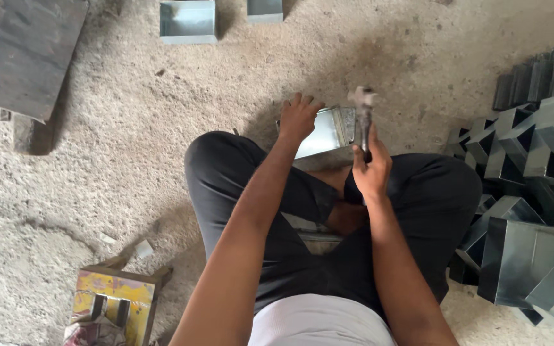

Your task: The person sits on the floor and uses a hammer to shape a small metal box placed on a metal block. They repeatedly strike the metal box, adjust its position, and occasionally pick up other metal pieces from the surrounding area.

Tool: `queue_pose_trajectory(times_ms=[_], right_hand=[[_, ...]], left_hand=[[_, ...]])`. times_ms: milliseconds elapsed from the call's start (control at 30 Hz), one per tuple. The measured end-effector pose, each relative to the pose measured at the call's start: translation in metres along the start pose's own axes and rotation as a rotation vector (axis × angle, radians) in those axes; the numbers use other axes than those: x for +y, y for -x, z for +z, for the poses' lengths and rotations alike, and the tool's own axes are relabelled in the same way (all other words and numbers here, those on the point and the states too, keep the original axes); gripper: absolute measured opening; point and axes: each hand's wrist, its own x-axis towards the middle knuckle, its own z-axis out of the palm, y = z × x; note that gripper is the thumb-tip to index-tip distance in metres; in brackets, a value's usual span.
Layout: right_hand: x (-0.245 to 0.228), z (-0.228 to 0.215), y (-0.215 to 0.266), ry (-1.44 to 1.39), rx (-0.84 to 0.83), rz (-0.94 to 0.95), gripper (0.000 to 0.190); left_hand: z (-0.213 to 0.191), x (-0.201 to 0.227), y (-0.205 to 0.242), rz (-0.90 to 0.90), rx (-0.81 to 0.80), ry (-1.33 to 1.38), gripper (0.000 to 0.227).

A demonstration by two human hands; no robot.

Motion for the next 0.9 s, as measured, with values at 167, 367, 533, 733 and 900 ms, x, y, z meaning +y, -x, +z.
queue_pose_trajectory(times_ms=[167, 367, 533, 733, 900], right_hand=[[0.01, 0.012, 0.01, 0.057, -0.146, 0.224, 0.063], [0.03, 0.015, 0.031, 0.014, 0.113, 0.085, 0.053], [-0.006, -0.005, 0.008, -0.329, 0.023, 0.708, 0.058], [-0.061, -0.075, -0.019, -0.413, 0.263, 0.125, 0.052], [-0.077, -0.093, -0.038, -0.335, 0.412, -0.001, 0.057]], left_hand=[[-0.006, 0.01, -0.003, -0.03, -0.043, 0.027, 0.042], [-0.048, 0.03, -0.005, 0.087, 0.105, -0.099, 0.041], [-0.09, 0.055, -0.003, 0.098, 0.147, -0.094, 0.034], [-0.078, 0.062, 0.003, 0.08, 0.151, -0.121, 0.025], [-0.076, 0.06, -0.007, 0.071, 0.157, -0.133, 0.021]])
